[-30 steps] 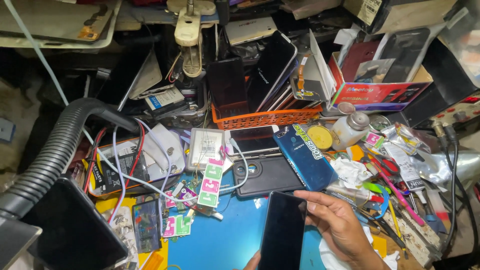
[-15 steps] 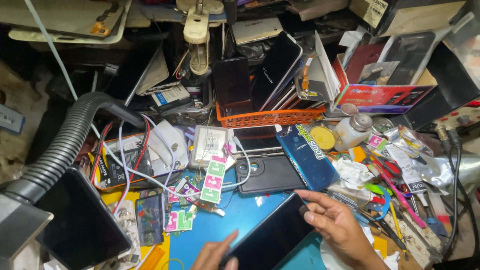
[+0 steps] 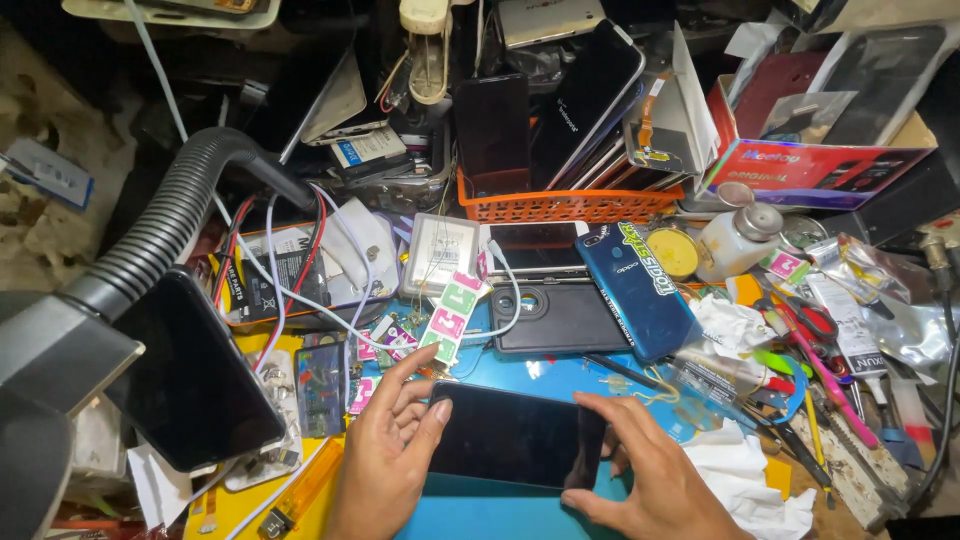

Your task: Applying a screen protector to a smartphone after cleaning the screen.

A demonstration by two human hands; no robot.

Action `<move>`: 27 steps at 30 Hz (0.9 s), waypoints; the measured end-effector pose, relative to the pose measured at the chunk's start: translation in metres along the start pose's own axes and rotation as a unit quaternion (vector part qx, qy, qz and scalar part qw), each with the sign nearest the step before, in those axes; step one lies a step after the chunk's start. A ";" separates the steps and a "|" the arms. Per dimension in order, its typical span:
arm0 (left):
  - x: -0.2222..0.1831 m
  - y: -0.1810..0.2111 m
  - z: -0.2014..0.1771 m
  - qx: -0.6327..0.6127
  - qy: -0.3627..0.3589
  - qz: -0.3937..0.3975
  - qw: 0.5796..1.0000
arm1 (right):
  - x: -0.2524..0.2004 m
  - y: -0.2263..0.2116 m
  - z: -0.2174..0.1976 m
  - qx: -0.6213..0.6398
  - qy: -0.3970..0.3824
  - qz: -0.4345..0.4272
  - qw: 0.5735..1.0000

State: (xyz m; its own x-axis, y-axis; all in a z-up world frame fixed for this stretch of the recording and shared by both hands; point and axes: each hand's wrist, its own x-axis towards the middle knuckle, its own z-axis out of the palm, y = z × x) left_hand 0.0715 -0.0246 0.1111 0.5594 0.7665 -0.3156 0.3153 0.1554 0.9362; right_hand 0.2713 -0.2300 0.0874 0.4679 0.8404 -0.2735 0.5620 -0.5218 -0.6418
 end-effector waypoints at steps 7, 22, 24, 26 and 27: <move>0.001 0.009 0.001 -0.010 -0.021 0.030 0.999 | 0.002 0.006 0.010 -0.137 0.145 -0.213 0.956; -0.003 0.016 0.006 0.017 -0.032 0.131 0.991 | 0.014 -0.036 0.028 -0.155 0.257 -0.298 0.906; -0.001 0.014 0.007 -0.003 -0.040 0.148 0.988 | 0.013 -0.037 0.027 -0.151 0.241 -0.290 0.914; 0.001 0.010 0.007 -0.024 -0.049 0.165 0.985 | 0.012 -0.035 0.024 -0.148 0.224 -0.280 0.922; 0.002 0.008 0.007 -0.031 -0.042 0.161 0.986 | 0.011 -0.033 0.021 -0.138 0.192 -0.274 0.932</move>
State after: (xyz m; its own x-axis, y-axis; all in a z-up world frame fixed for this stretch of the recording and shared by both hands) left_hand 0.0803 -0.0259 0.1164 0.6849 0.7286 -0.0094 0.0652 -0.0485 0.9967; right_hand 0.2434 -0.2008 0.0904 0.2388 0.9047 0.3528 0.9181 -0.0919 -0.3856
